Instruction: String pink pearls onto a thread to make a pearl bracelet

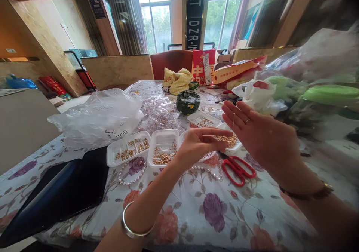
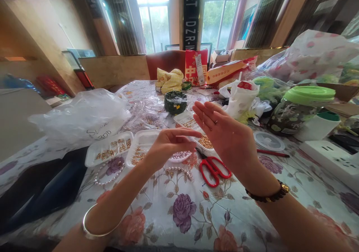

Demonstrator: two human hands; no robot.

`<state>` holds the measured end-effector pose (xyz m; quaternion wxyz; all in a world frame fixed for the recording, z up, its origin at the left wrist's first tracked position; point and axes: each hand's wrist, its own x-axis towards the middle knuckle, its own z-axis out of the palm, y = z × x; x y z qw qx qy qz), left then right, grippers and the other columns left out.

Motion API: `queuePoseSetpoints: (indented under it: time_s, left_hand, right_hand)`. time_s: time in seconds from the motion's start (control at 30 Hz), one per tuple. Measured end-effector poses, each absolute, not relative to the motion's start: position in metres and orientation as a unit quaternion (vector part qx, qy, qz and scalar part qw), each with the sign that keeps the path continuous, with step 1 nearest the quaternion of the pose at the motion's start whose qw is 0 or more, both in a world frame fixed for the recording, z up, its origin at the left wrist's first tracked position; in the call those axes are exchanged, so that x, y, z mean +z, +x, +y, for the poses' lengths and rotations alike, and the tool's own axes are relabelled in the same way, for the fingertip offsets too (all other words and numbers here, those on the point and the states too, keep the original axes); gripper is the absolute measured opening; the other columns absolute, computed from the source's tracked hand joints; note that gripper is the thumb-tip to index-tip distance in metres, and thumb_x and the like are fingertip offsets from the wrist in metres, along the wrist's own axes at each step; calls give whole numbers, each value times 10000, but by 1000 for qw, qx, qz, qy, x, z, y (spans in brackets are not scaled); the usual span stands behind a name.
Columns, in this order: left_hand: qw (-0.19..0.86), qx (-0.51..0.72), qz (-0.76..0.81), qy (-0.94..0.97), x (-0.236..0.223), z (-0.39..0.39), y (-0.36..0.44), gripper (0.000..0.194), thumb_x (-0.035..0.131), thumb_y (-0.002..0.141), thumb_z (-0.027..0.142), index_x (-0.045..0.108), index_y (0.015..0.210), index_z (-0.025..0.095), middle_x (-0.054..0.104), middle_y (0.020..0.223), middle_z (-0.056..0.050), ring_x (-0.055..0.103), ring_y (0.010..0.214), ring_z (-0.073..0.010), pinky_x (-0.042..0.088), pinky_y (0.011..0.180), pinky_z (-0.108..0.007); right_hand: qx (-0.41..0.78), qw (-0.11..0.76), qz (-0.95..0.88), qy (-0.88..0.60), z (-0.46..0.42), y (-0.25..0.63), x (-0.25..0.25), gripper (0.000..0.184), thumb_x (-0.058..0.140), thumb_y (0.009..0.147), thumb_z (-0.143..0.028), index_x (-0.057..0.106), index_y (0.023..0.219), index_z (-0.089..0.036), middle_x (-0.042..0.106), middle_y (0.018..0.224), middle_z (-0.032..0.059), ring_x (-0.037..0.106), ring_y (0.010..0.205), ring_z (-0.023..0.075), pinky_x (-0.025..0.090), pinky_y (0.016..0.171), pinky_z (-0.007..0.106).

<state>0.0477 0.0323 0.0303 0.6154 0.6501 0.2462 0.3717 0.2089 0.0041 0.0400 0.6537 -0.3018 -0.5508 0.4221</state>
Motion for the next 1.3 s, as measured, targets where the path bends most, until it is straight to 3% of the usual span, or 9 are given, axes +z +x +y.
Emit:
queuePoseSetpoints:
  time_s: [0.8,1.3]
  left_hand:
    - [630,364,248,640,32,32,47,275,701,665,239,707,940,221,680,657,-2,589,609,-92,458,634,-218]
    - [652,367,250,615,33,31,47,279,668,663,151,706,934,209,724,797,-22,649,704,-105,496,731,-226]
  right_hand:
    - [433,655,-548,-288,0,203,42,277,396,840,-266,586,1032,-327,569,1236,-54,402,1262,185,335,1077,428]
    - [402,643,-581,-296,-12,192,48,228,459,848,-212,615,1000,-276,603,1184,-10,453,1223,194,328,1082,371]
